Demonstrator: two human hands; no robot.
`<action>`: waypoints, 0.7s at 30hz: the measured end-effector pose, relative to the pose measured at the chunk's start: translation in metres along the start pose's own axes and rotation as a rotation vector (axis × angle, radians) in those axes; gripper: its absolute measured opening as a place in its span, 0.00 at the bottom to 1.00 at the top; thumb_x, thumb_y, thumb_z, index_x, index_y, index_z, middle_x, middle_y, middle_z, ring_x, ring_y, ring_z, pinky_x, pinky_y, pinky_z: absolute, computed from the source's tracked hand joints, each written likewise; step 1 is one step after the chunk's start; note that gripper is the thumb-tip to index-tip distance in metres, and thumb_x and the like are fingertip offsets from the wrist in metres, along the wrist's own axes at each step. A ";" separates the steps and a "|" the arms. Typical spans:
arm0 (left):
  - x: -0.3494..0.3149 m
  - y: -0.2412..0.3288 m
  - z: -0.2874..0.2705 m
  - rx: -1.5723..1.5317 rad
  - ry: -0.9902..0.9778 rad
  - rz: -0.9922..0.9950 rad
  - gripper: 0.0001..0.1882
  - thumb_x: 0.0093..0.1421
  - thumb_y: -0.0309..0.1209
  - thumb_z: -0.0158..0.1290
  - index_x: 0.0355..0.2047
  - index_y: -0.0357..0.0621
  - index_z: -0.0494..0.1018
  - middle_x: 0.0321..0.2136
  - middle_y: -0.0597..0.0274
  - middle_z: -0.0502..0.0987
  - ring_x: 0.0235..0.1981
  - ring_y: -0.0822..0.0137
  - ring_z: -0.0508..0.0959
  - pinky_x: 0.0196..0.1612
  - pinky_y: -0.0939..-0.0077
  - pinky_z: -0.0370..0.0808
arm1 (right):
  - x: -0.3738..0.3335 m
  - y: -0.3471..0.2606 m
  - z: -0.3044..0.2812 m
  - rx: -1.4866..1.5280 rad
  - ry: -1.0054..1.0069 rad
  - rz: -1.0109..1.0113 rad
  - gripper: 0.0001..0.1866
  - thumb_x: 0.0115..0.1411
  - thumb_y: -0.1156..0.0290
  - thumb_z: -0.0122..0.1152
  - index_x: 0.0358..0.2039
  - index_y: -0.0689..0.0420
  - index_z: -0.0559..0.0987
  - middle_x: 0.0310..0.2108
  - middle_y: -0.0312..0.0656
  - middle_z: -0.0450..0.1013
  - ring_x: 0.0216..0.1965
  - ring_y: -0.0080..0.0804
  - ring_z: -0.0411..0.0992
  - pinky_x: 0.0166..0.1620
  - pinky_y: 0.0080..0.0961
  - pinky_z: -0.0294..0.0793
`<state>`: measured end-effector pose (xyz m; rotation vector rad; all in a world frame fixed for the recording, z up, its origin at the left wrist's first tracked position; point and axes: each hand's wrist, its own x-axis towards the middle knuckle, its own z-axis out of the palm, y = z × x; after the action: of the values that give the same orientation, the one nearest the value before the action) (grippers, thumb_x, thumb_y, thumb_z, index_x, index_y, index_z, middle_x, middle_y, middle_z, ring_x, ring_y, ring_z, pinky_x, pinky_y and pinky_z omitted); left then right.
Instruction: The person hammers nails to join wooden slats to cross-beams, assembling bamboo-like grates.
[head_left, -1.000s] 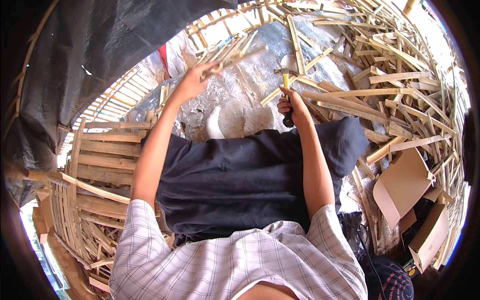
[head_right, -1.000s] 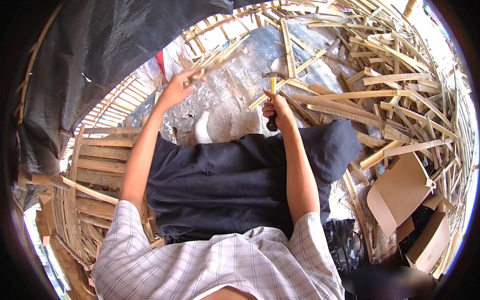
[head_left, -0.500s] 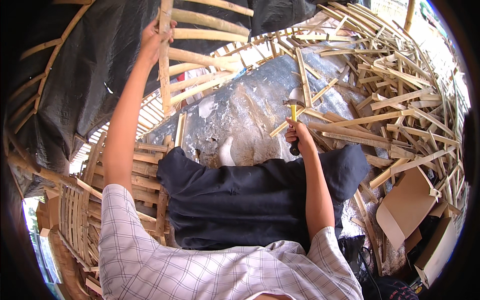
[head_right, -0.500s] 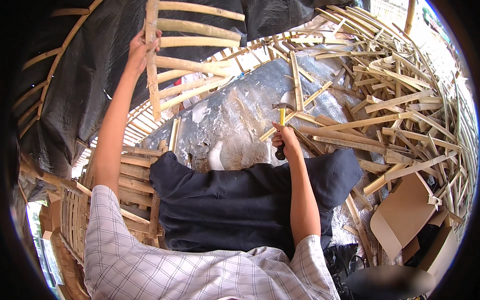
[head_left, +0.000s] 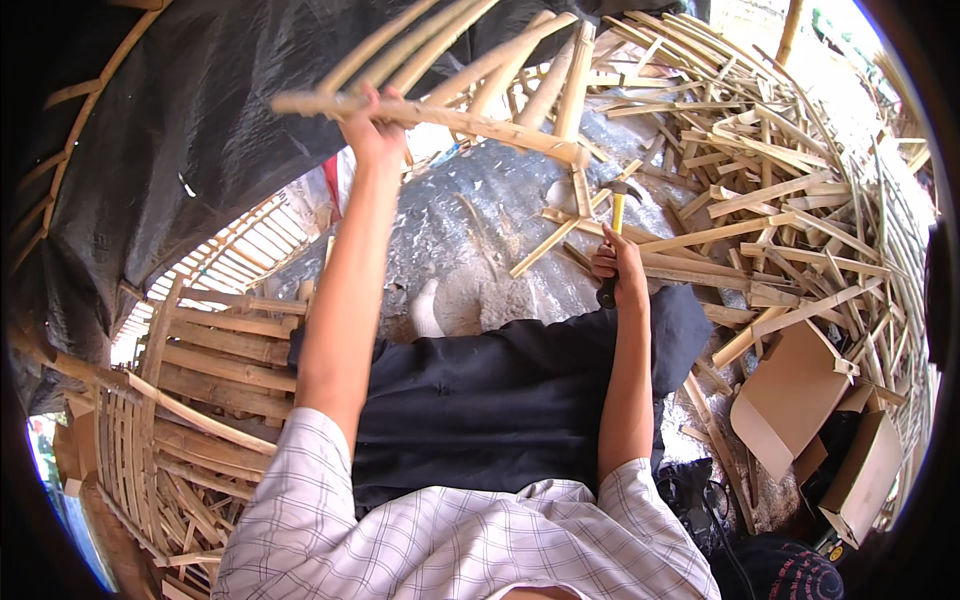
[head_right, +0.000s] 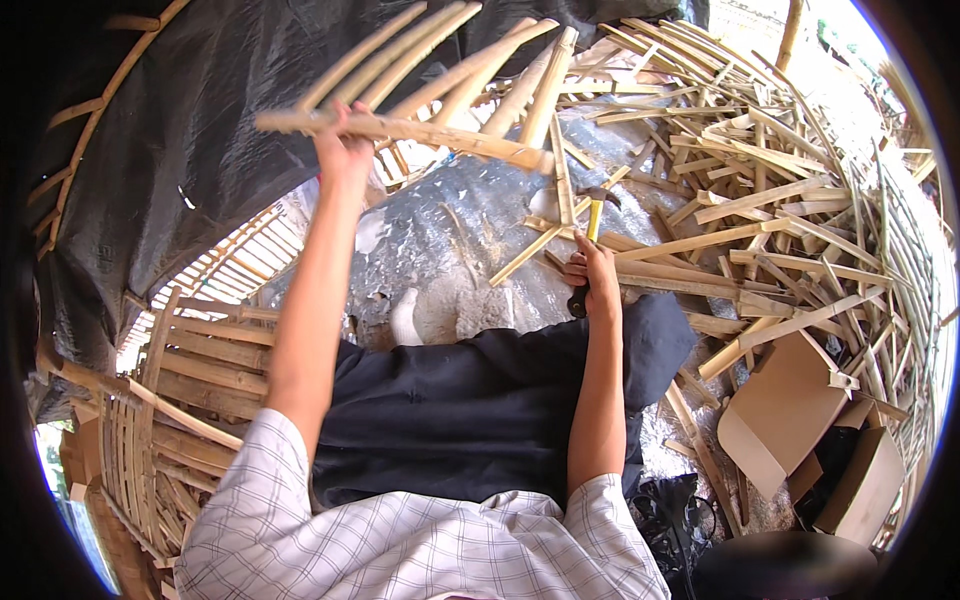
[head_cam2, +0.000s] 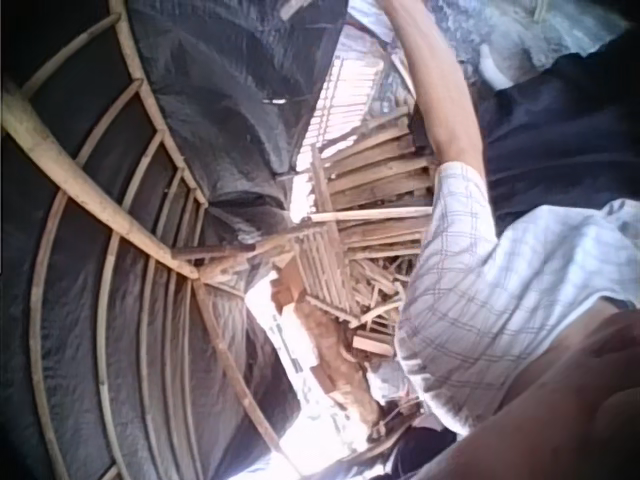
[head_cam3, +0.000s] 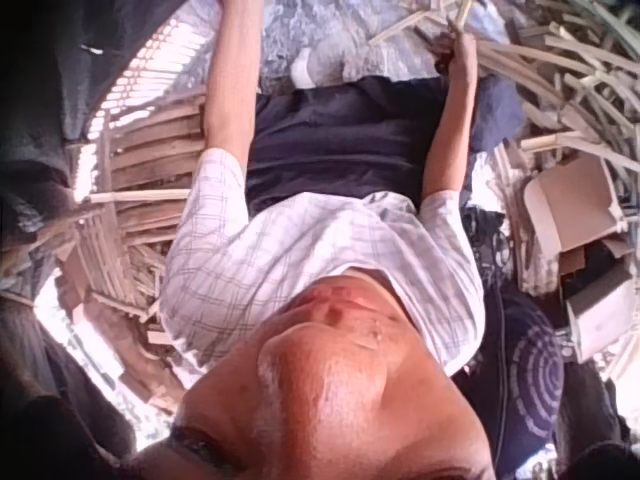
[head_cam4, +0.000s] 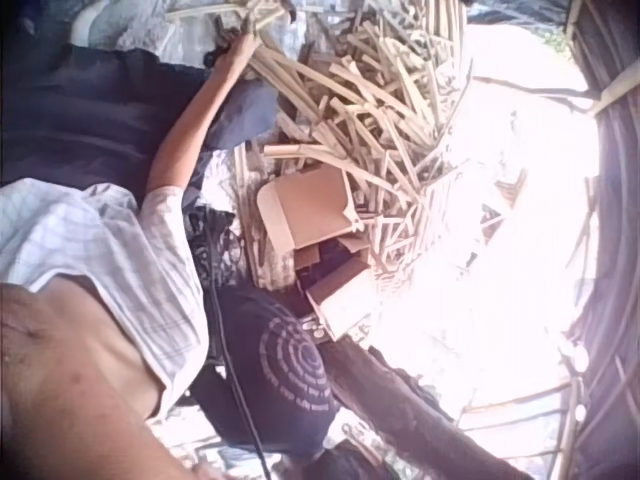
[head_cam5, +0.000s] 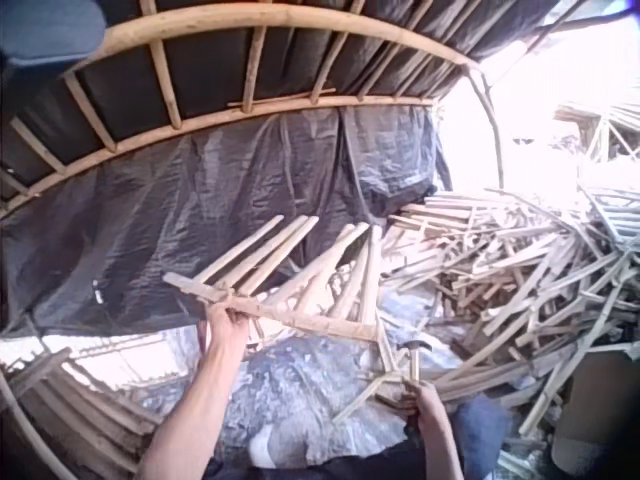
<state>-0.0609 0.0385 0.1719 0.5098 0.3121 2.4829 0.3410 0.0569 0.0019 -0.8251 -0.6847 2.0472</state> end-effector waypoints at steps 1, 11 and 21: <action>-0.032 -0.028 -0.023 0.048 0.108 -0.085 0.17 0.58 0.18 0.55 0.48 0.40 0.71 0.41 0.61 0.74 0.45 0.58 0.75 0.54 0.49 0.75 | -0.005 -0.012 -0.013 -0.015 0.039 -0.057 0.16 0.67 0.63 0.59 0.28 0.49 0.61 0.17 0.23 0.50 0.14 0.11 0.49 0.15 0.15 0.47; -0.218 -0.148 -0.169 -0.166 0.597 -0.472 0.14 0.65 0.29 0.53 0.51 0.49 0.73 0.52 0.72 0.75 0.60 0.66 0.68 0.71 0.42 0.46 | -0.027 -0.049 -0.059 -0.152 0.584 -0.487 0.14 0.68 0.66 0.57 0.29 0.53 0.63 0.17 0.29 0.58 0.13 0.16 0.56 0.15 0.18 0.54; -0.277 -0.108 -0.128 -0.104 0.229 -0.715 0.22 0.59 0.28 0.54 0.54 0.46 0.69 0.57 0.58 0.68 0.63 0.50 0.64 0.66 0.37 0.58 | -0.025 -0.038 -0.035 -0.367 0.313 -0.260 0.14 0.67 0.66 0.58 0.27 0.50 0.65 0.18 0.23 0.53 0.15 0.11 0.50 0.16 0.14 0.47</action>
<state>0.1485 -0.0495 -0.0579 0.0412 0.3733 1.8401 0.3970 0.0621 0.0145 -1.1695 -0.9471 1.5377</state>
